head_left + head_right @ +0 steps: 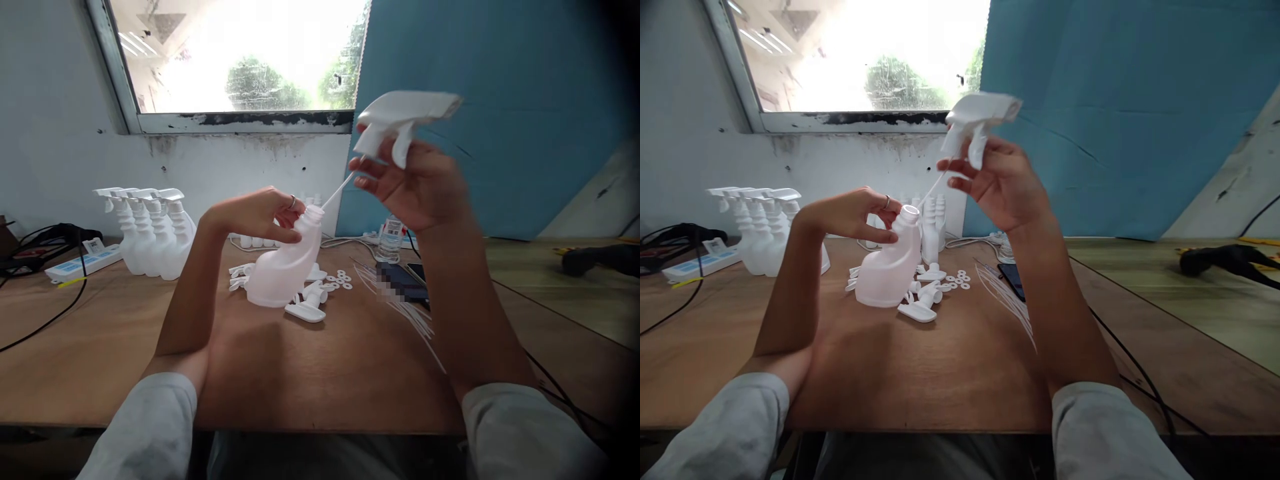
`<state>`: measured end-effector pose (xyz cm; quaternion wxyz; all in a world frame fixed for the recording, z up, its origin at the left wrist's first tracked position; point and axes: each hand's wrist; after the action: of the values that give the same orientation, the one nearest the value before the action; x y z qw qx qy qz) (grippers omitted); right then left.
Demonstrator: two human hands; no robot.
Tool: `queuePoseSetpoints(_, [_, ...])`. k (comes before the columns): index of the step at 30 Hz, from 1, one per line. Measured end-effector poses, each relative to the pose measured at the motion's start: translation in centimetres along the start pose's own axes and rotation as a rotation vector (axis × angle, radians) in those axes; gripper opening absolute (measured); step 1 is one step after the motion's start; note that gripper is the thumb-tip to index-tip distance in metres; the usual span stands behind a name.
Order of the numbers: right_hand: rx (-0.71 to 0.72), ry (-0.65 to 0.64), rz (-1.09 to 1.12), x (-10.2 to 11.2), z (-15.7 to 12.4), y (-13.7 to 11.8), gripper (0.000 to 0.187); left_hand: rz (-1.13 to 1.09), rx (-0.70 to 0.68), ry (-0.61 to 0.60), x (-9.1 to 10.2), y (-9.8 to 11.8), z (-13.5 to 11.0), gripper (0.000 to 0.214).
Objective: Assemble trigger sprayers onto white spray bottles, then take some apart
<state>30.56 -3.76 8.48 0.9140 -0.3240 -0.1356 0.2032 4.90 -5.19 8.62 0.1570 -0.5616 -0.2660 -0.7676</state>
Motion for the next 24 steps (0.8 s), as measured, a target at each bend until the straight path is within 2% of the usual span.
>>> queuePoseSetpoints(3, [-0.1, -0.111, -0.064, -1.7, -0.9, 0.8, 0.019, -0.055, 0.036, -0.041, -0.1, 1.0, -0.1, 0.022])
queuePoseSetpoints(9, [-0.164, -0.19, -0.164, -4.4, -2.4, 0.9, 0.032, -0.124, 0.057, -0.125, -0.6, 1.1, 0.7, 0.02])
queuePoseSetpoints(12, [-0.233, -0.228, -0.202, -4.5, -2.4, 0.7, 0.039, -0.121, 0.071, -0.183, -0.8, 0.5, 1.1, 0.021])
queuePoseSetpoints(17, [-0.384, -0.378, -0.231, -4.1, -2.2, 0.3, 0.039, -0.12, 0.019, -0.312, -0.9, 0.2, 1.4, 0.028])
queuePoseSetpoints(22, [-0.477, -0.413, -0.274, -4.4, -2.3, -0.5, 0.037, -0.159, -0.004, -0.437, -0.4, 0.5, 1.0, 0.03])
queuePoseSetpoints(24, [-0.477, -0.424, -0.282, -4.3, -2.4, -0.6, 0.033, -0.125, 0.024, -0.425, 0.1, 0.3, 0.4, 0.031])
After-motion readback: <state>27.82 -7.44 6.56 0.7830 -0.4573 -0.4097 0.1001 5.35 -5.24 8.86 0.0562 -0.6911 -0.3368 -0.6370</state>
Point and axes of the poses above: each hand's wrist, its own z-axis towards the middle knuckle, its own x-axis out of the back of the hand, y = z × x, and after that the axes turned 5 degrees about -y, right-handed
